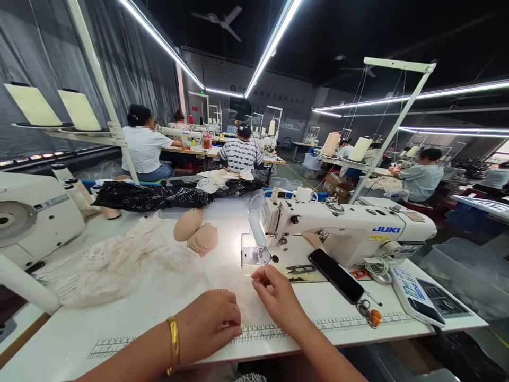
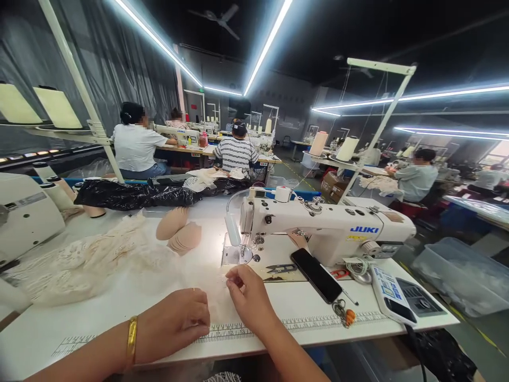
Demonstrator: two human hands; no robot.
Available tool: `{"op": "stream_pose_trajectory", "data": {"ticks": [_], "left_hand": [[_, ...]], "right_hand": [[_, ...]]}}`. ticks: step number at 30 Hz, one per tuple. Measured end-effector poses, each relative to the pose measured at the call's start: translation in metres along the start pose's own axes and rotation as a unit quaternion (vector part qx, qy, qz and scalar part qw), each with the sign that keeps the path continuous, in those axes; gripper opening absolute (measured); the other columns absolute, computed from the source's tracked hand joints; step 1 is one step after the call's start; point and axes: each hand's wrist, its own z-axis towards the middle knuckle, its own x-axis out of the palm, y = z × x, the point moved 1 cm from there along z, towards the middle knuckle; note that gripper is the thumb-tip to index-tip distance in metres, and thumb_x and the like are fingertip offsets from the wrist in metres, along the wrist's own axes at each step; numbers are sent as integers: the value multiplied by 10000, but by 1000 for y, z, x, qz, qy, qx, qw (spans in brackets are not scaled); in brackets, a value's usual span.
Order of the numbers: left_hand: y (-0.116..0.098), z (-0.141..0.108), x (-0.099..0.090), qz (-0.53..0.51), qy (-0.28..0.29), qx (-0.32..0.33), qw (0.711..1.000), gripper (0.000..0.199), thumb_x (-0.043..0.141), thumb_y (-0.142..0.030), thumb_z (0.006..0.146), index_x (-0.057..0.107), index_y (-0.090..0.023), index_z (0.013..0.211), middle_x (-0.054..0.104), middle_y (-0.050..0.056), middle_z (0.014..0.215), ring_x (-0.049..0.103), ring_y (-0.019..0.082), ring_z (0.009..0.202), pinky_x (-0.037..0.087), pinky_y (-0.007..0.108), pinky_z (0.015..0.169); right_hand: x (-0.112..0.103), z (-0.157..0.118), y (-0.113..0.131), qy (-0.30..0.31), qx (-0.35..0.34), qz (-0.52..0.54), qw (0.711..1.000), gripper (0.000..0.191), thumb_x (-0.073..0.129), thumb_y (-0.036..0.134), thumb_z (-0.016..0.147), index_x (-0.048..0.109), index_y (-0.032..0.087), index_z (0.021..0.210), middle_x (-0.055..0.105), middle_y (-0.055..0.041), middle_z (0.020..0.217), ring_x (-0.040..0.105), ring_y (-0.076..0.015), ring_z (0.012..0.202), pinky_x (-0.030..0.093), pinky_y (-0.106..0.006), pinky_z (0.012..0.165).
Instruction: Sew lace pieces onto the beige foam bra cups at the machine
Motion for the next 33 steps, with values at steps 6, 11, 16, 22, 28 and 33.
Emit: {"op": "stream_pose_trajectory", "data": {"ticks": [6, 11, 16, 22, 28, 33], "left_hand": [[9, 11, -35, -138, -82, -46, 986, 518, 646, -353, 857, 498, -222, 1336, 555, 131, 1427, 481, 321, 1355, 395, 514, 1139], [24, 16, -36, -204, 80, -120, 968, 427, 530, -590, 927, 616, -190, 802, 596, -19, 614, 602, 170, 579, 505, 273, 565], [57, 21, -52, -74, -40, -172, 982, 419, 397, -524, 1015, 651, -193, 978, 718, 54, 882, 686, 212, 784, 568, 318, 693], [116, 41, -67, 108, -77, -195, 972, 421, 636, -155, 805, 639, -167, 1226, 581, 181, 1446, 496, 392, 1384, 363, 574, 1158], [130, 47, -61, 179, -81, -163, 967, 137, 563, -225, 909, 687, -197, 959, 731, 97, 1170, 667, 278, 1126, 504, 406, 1005], [116, 45, -77, 215, -212, -183, 936, 265, 435, -271, 967, 681, -184, 921, 705, 137, 1144, 622, 292, 1141, 450, 442, 1053]], "right_hand": [[-20, -9, 46, 127, -121, 35, 984, 140, 560, 131, 922, 660, 228, 921, 633, -20, 894, 601, -179, 867, 463, -300, 769], [-29, -10, 53, 95, 4, 164, 982, 106, 598, 259, 952, 638, 247, 1049, 588, 4, 858, 621, -173, 805, 476, -311, 740], [-6, 12, 16, 65, 150, 252, 954, 295, 677, 366, 880, 617, 219, 1128, 527, 49, 796, 637, -152, 693, 484, -303, 696], [16, 31, -31, 62, 208, 234, 948, 269, 702, 381, 778, 645, 189, 957, 572, 44, 687, 559, -147, 610, 428, -274, 586], [13, 29, -31, 66, 195, 246, 947, 161, 656, 351, 818, 603, 210, 875, 615, 45, 661, 548, -134, 587, 424, -263, 581], [14, 32, -32, 59, 185, 262, 945, 197, 695, 363, 792, 567, 226, 853, 606, 46, 669, 570, -147, 602, 409, -256, 537]]}}
